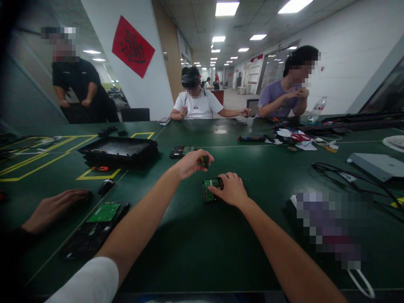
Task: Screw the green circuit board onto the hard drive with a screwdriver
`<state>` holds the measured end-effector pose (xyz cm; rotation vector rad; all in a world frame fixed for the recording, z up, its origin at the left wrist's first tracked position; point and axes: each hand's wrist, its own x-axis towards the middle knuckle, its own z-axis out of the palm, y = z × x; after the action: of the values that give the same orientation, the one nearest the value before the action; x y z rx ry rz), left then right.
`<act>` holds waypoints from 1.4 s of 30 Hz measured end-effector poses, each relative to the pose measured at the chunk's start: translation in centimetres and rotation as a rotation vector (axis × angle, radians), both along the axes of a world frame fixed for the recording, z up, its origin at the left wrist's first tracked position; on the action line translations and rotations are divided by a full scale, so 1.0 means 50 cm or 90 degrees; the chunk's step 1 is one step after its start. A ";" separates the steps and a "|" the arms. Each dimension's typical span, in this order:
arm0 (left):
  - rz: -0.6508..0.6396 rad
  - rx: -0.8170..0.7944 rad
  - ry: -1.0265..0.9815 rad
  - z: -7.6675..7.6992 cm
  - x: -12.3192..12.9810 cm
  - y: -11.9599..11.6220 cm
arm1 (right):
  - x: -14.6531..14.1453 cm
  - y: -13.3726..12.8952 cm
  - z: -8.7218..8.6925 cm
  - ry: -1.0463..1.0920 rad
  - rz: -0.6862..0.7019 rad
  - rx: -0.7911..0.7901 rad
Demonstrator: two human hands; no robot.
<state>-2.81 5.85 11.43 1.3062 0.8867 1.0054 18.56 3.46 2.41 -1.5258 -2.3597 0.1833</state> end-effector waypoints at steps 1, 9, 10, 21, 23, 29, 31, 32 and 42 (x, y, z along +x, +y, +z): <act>-0.010 -0.001 0.004 0.001 0.001 -0.002 | 0.001 0.001 0.001 0.002 0.002 -0.005; 0.007 -0.075 -0.091 -0.011 0.018 -0.002 | 0.001 0.001 0.007 -0.010 -0.002 -0.026; 0.010 -0.078 -0.097 -0.012 0.018 -0.001 | 0.000 0.001 0.006 -0.011 -0.003 -0.025; -0.021 -0.039 -0.004 -0.007 0.012 0.000 | -0.007 -0.009 0.003 -0.027 -0.004 0.025; -0.025 -0.045 -0.005 -0.007 0.011 0.000 | -0.006 -0.008 0.003 -0.027 0.000 0.019; -0.004 -0.079 -0.051 -0.009 0.008 0.003 | -0.003 -0.005 0.001 -0.019 0.005 0.003; -0.005 -0.086 -0.051 -0.008 0.008 0.002 | -0.002 -0.004 0.000 -0.017 0.008 0.003; -0.009 -0.088 -0.048 -0.007 0.007 0.001 | -0.002 -0.004 0.000 -0.017 0.009 0.003; -0.016 -0.065 -0.002 0.000 0.000 -0.004 | -0.002 -0.003 0.002 -0.004 0.010 -0.010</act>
<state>-2.81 5.66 11.43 1.2266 0.9049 0.9308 18.49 3.33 2.53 -1.5185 -2.3813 0.2010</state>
